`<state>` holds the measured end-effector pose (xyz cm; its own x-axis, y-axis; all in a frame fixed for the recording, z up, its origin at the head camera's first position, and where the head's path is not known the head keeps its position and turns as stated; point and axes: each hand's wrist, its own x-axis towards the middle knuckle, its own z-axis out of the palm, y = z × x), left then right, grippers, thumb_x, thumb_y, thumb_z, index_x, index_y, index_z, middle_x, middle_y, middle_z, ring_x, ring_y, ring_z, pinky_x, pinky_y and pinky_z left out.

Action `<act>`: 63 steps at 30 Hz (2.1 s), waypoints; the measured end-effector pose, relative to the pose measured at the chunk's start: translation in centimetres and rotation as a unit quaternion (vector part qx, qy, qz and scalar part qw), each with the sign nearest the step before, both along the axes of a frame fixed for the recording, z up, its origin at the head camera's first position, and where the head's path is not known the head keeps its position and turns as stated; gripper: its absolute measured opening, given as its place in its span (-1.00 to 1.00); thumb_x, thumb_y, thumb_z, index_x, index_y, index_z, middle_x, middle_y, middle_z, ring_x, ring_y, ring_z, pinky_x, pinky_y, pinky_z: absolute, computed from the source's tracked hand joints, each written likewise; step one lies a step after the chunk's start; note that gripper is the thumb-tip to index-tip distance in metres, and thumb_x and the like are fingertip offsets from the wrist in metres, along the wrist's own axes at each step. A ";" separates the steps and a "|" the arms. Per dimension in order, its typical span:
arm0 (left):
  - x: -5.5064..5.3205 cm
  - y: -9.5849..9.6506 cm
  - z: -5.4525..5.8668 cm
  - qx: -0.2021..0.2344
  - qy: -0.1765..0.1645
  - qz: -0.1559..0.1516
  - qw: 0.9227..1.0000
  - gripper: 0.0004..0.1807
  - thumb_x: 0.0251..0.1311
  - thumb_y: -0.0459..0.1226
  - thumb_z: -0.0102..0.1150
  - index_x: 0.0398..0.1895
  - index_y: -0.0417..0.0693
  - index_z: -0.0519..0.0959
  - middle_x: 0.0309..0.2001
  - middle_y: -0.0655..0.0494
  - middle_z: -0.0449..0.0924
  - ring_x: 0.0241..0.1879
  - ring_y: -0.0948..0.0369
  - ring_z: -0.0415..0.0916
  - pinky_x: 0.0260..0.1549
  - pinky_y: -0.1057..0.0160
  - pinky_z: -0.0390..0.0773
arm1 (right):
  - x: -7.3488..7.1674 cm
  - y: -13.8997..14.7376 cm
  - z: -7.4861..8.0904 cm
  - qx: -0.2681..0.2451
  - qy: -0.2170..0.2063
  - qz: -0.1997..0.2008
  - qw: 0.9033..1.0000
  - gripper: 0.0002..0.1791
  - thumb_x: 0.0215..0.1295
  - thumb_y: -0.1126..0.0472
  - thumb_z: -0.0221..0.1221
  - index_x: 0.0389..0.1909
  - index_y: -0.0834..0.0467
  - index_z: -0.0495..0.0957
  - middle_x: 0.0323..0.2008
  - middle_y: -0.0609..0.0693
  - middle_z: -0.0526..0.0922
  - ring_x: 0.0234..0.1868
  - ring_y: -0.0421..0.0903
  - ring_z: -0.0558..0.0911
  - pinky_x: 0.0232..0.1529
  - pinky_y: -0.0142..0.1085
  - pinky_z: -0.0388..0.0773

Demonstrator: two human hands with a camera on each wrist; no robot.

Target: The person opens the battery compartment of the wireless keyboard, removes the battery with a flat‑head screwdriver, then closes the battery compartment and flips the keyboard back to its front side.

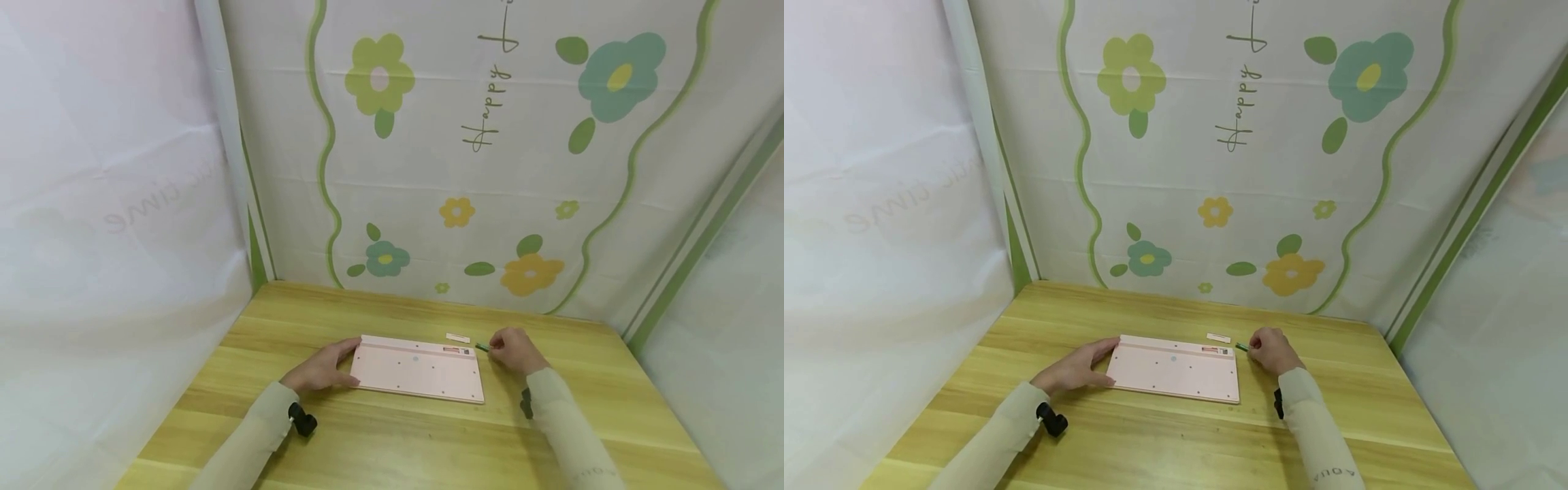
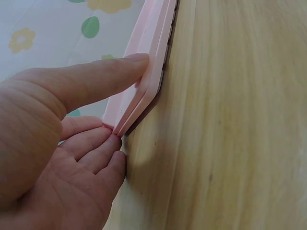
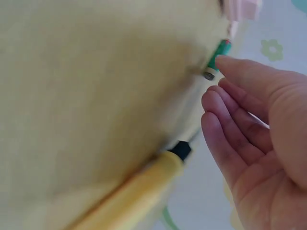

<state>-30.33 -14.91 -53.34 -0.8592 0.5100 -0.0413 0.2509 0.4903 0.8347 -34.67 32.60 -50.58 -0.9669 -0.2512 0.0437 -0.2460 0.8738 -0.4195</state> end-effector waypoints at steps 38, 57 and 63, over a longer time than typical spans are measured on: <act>0.0 0.1 0.2 0.002 -0.006 -0.004 1.000 0.05 0.22 -0.20 0.54 0.68 -0.16 0.13 0.69 -0.13 0.09 0.68 -0.15 0.05 0.64 -0.19 0.14 | -4.8 -5.7 -0.2 -0.024 -0.021 0.094 0.995 -0.92 0.31 0.43 0.37 -0.22 0.26 0.78 -0.32 0.02 0.79 -0.31 -0.15 0.67 -0.22 -0.20 0.73; 0.0 0.0 0.2 -0.015 0.001 0.003 1.000 0.04 0.23 -0.19 0.53 0.68 -0.15 0.13 0.69 -0.11 0.10 0.67 -0.13 0.07 0.63 -0.17 0.18 | -3.4 -6.1 2.5 -0.050 -0.036 0.118 0.991 -0.97 0.40 0.35 0.35 -0.25 0.25 0.74 -0.32 -0.02 0.75 -0.32 -0.19 0.60 -0.27 -0.36 0.63; -0.1 0.1 0.0 -0.013 0.004 0.000 1.000 0.03 0.23 -0.21 0.53 0.68 -0.16 0.14 0.69 -0.11 0.10 0.67 -0.13 0.08 0.62 -0.16 0.18 | -2.4 -6.1 3.8 -0.066 -0.051 0.150 0.985 -0.92 0.38 0.41 0.33 -0.29 0.22 0.76 -0.34 0.02 0.76 -0.37 -0.19 0.58 -0.34 -0.40 0.60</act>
<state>-30.40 -14.82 -53.33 -0.8596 0.5086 -0.0485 0.2568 0.5122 0.8195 -37.04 26.46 -46.76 -0.8509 -0.5253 0.0021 -0.4359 0.7038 -0.5610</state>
